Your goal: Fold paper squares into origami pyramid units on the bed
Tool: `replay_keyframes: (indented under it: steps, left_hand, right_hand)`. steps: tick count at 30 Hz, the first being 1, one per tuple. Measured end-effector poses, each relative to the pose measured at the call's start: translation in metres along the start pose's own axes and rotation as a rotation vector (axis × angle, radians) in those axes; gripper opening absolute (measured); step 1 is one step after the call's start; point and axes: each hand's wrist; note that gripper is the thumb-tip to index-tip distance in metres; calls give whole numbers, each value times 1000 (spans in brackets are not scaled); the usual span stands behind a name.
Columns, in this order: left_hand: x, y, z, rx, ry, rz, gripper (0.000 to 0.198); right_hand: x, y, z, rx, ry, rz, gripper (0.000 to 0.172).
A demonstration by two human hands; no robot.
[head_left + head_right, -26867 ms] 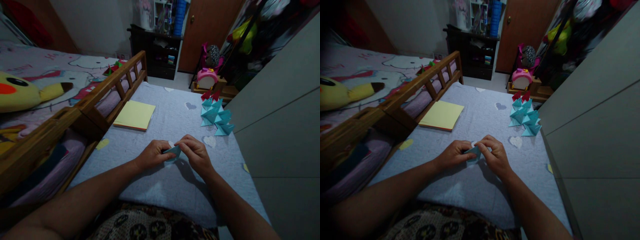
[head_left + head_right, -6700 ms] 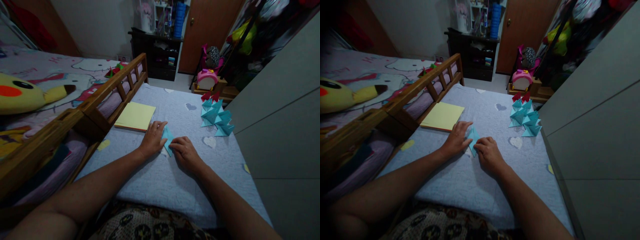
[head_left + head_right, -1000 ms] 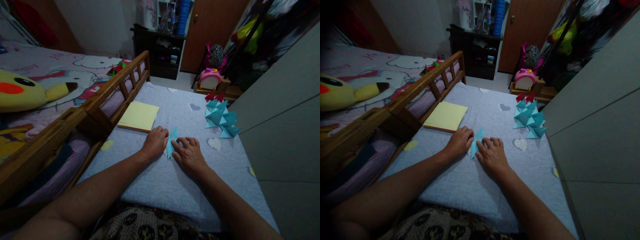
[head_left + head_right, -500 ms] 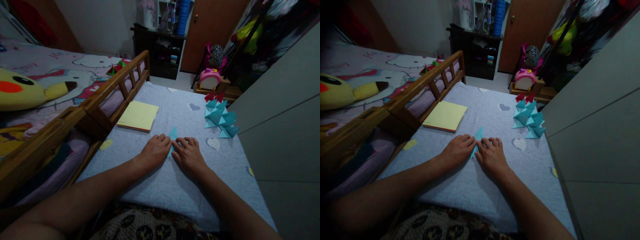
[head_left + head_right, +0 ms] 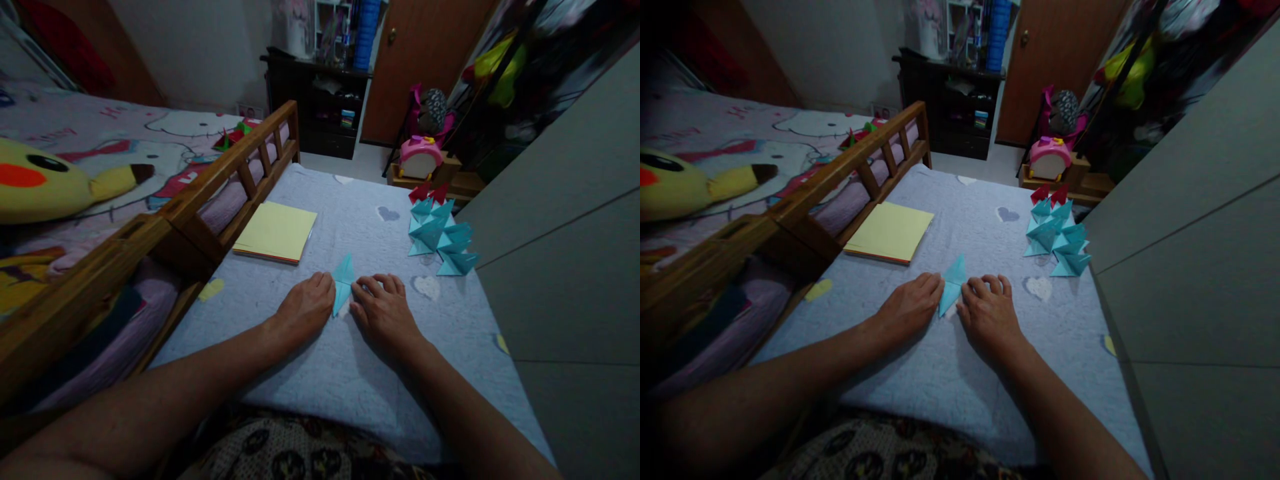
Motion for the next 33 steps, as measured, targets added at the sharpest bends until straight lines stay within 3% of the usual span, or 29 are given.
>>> replay_keyframes:
  steps: [8,18,26,33]
  left_hand:
    - [-5,3,-5,-36,35,18,15]
    - [-9,-8,-10,197,128,276,22]
    - [-5,5,-12,105,130,273,45]
    - [-5,8,-10,63,171,252,27]
  right_hand:
    - [3,4,0,21,-11,-44,22]
    - [7,-11,-8,91,-82,-212,29]
    - [9,-11,-6,98,-91,-439,40]
    - [10,-12,-3,146,-82,-561,44]
Point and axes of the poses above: each hand's wrist, its own z-axis away from the middle knuckle, its own y-axis out of the back of the hand, x = y × z, and after that the axes turned 15 degrees about -z, right-handed
